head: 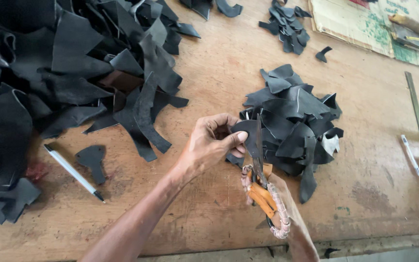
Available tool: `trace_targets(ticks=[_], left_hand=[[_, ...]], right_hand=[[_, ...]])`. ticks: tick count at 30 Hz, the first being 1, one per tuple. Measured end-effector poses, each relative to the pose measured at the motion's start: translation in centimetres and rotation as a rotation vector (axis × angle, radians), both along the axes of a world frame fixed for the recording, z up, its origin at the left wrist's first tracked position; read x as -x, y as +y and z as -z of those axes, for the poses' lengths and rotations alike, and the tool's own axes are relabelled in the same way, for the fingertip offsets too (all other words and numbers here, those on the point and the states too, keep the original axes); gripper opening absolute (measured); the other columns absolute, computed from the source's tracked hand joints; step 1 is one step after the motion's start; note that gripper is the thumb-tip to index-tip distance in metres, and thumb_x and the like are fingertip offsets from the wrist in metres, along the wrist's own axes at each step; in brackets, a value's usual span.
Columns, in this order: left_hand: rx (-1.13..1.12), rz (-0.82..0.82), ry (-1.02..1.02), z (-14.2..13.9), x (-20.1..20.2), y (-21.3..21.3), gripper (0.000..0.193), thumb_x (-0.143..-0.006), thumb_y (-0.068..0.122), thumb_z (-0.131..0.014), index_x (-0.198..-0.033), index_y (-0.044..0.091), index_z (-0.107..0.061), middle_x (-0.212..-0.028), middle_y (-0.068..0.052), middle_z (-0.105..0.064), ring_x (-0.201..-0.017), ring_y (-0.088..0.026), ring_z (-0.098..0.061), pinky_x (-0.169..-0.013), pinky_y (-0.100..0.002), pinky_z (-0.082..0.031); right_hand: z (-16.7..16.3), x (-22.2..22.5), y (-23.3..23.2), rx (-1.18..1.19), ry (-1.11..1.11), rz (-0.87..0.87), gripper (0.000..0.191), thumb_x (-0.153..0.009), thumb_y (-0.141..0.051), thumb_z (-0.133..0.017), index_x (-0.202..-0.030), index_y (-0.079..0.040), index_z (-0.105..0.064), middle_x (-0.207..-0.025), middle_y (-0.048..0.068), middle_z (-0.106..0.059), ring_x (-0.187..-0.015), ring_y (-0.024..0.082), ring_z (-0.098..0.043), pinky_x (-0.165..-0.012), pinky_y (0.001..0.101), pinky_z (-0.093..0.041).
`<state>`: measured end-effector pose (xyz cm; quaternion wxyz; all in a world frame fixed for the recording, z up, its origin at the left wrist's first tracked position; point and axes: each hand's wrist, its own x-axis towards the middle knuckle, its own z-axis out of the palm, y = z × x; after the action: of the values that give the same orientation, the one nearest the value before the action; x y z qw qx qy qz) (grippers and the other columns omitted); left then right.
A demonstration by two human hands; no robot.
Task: The person repeatedly picks up black leather pieces from a pile on a wooden table and cuts them into smaller pieces using shears. The cut pieces are placed back onto the table, accumulating in a separate pile.
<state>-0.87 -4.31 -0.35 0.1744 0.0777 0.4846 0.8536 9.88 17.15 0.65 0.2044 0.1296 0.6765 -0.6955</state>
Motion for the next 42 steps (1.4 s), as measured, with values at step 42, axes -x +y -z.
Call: trace_targets(ticks=[42], left_hand=[[-0.134,0.102,-0.182,0.4,-0.1,0.9,0.015,-0.101,0.011,-0.062,-0.108,-0.001,-0.061,-0.081,-0.015,-0.072,-0.067,-0.022,-0.075,-0.057,-0.033,-0.066]], right_hand=[[-0.1,1.3,0.4,-0.014,-0.028,-0.001,0.036,-0.097,-0.029,-0.054,-0.106,0.003,-0.067,-0.089,0.009,-0.065,-0.074,0.015,-0.065,-0.060,0.0305,-0.055]])
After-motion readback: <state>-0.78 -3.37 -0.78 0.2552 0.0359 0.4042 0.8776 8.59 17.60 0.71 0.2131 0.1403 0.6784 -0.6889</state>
